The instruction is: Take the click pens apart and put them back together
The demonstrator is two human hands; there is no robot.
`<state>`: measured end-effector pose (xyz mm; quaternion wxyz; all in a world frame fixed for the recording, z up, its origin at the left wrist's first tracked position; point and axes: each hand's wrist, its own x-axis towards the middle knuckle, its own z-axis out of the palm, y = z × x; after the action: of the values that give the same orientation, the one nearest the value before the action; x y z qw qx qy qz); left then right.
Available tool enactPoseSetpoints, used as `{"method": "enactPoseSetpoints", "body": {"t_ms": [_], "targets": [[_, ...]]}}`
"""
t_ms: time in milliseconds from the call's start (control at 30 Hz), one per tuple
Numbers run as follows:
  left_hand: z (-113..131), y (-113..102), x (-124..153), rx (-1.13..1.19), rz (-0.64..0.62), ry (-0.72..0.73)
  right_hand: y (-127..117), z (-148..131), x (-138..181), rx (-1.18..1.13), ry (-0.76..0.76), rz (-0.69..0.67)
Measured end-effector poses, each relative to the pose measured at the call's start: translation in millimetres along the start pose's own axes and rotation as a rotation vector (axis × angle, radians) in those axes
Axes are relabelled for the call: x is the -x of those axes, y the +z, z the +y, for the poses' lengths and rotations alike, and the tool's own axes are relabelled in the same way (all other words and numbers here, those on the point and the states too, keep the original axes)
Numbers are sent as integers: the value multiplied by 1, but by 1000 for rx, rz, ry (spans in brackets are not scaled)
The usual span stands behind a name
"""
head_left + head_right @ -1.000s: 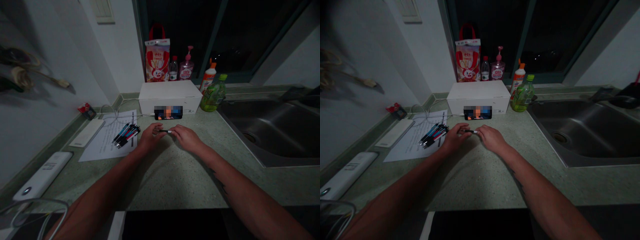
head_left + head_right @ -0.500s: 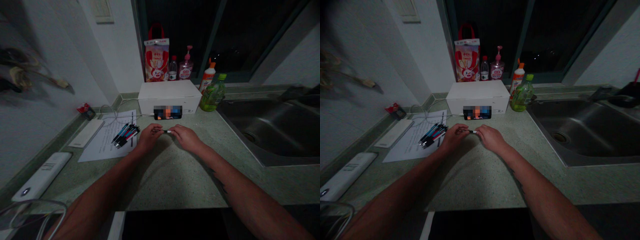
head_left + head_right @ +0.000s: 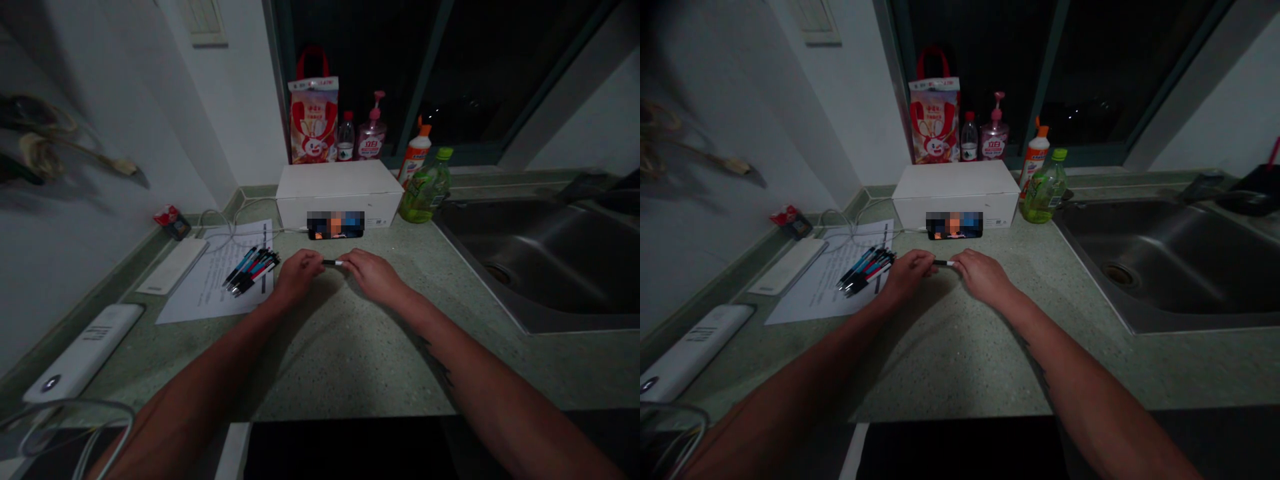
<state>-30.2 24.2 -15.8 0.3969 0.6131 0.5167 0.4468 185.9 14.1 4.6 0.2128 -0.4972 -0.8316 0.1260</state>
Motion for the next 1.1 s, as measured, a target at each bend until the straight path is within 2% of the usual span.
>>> {"method": "enactPoseSetpoints", "body": {"t_ms": [567,933,1100], "targets": [[5,1,1,-115,2,37,3,2,0,-1,-25,9],[6,0,0,-75,-33,-13,0,-1,1,-14,-7,-16],[3,-4,0,-210,3,122,2,2,0,-171,15,-36]]}}
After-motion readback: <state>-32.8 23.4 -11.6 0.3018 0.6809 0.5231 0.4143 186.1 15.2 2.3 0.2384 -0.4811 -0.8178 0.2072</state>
